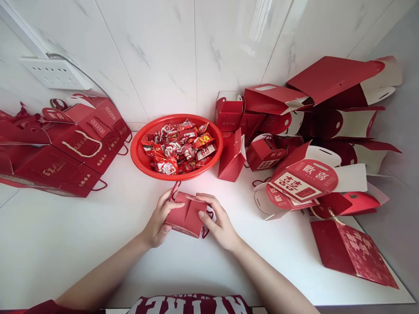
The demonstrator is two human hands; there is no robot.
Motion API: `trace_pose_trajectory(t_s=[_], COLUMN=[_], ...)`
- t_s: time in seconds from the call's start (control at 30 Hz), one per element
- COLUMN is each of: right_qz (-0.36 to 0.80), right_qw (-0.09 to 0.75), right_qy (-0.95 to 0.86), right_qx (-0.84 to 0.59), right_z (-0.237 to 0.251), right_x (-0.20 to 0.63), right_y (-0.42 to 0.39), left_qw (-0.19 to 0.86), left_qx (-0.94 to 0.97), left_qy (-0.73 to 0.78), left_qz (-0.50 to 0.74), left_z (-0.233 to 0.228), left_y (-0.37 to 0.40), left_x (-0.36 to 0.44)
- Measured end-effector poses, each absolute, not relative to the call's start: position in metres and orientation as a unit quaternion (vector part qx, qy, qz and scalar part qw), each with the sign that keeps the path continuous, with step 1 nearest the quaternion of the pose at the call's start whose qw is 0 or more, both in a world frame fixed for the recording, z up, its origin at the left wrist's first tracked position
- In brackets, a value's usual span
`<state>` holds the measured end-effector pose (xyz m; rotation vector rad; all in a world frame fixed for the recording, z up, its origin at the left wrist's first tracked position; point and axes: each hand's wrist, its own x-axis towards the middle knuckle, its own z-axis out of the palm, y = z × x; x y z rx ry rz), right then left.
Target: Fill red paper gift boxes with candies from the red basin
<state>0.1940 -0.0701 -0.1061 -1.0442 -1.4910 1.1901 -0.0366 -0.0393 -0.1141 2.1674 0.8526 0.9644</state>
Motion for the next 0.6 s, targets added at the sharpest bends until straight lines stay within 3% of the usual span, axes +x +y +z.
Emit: trace_pose_trajectory(t_s=[0.2,0.6], right_qz=[0.419,0.449], right_qw=[0.43,0.402], right_qy=[-0.683,-0.657], right_qx=[-0.417,-0.453], right_z=[-0.106,-0.099], right_x=[0.2,0.19], right_y=[-0.065,-0.072], left_qw=[0.298,0.26], left_qx=[0.764,0.64], left_qy=[0.389,0.481], left_qz=[0.42,0.539], left_z=[-0.111,-0.12], left_y=[-0.048,-0.058], left_x=[-0.028,-0.016])
